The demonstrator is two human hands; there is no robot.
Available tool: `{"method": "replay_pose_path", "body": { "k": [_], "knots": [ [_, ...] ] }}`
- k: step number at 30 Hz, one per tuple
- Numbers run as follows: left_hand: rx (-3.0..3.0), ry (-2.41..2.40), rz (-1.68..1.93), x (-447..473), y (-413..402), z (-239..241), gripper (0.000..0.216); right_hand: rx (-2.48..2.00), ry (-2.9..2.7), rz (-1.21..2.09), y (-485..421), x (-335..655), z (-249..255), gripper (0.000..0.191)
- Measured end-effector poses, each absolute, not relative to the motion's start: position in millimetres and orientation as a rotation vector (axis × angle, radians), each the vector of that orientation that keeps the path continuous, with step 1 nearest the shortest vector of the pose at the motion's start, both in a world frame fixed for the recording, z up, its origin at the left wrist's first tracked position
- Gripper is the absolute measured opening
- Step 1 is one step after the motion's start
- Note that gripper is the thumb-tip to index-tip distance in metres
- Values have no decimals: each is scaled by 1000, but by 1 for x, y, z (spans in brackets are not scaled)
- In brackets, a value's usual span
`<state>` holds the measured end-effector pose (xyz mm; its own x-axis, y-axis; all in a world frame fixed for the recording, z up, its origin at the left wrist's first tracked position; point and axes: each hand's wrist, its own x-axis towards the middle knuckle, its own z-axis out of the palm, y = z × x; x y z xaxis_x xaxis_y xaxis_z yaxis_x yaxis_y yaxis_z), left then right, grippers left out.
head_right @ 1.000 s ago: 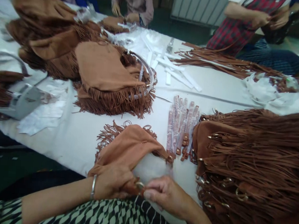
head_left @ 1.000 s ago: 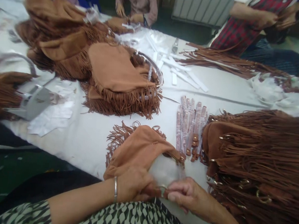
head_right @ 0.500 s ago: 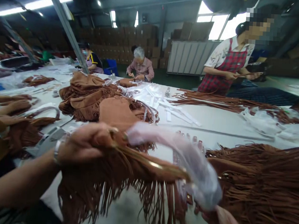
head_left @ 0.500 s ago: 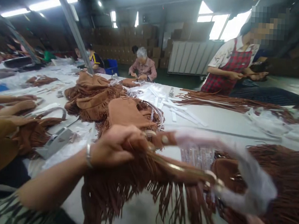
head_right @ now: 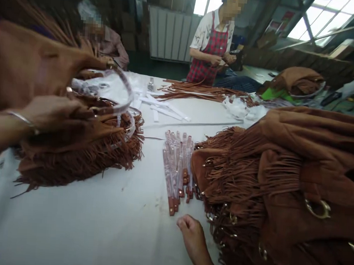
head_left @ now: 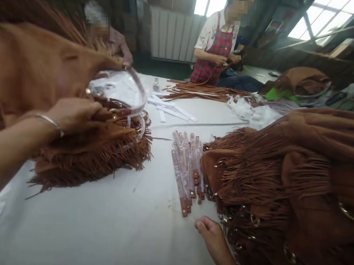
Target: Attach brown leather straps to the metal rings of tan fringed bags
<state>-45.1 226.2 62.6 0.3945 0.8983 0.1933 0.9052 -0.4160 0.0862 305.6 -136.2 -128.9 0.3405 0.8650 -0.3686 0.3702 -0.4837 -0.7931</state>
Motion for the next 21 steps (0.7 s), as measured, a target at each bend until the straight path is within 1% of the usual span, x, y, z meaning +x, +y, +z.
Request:
{"method": "replay_pose_path", "body": {
  "k": [2, 3, 4, 6, 8, 10, 13, 15, 16, 18, 20, 21],
  "knots": [
    [-2699, -1636, 135, -51, 234, 5, 76, -2116, -1218, 986, -134, 317, -130, 32],
    [-2688, -1593, 168, -54, 236, -19, 72, -2160, -1269, 961, -131, 321, -132, 32],
    [-2700, -1542, 148, -57, 236, -37, 68, -2197, -1307, 947, -127, 324, -134, 33],
    [-2719, -1460, -17, -62, 236, -55, 65, -2251, -1372, 945, -112, 323, -142, 33],
    [-2719, -1392, -212, -62, 232, -52, 68, -2311, -1465, 938, -93, 314, -156, 30],
    [-2680, -1316, -368, -59, 220, -41, 66, -2408, -1543, 899, -75, 301, -172, 23],
    [-2717, -1232, -486, -54, 178, -43, 47, -2589, -1588, 772, -59, 282, -192, 17],
    [-2892, -1262, -528, -47, 136, -64, 34, -2669, -1601, 700, -57, 275, -200, 20],
    [-2997, -1348, -559, -42, 112, -80, 27, -2693, -1611, 680, -58, 273, -202, 20],
    [-3199, -1689, -739, -25, 65, -117, 22, -2719, -1636, 669, -62, 269, -204, 19],
    [-3311, -2336, -908, 2, 24, -150, 20, -2721, -1657, 672, -64, 266, -206, 22],
    [-3201, -2846, -1035, 19, 8, -164, 21, -2715, -1661, 669, -63, 264, -206, 25]
  ]
}}
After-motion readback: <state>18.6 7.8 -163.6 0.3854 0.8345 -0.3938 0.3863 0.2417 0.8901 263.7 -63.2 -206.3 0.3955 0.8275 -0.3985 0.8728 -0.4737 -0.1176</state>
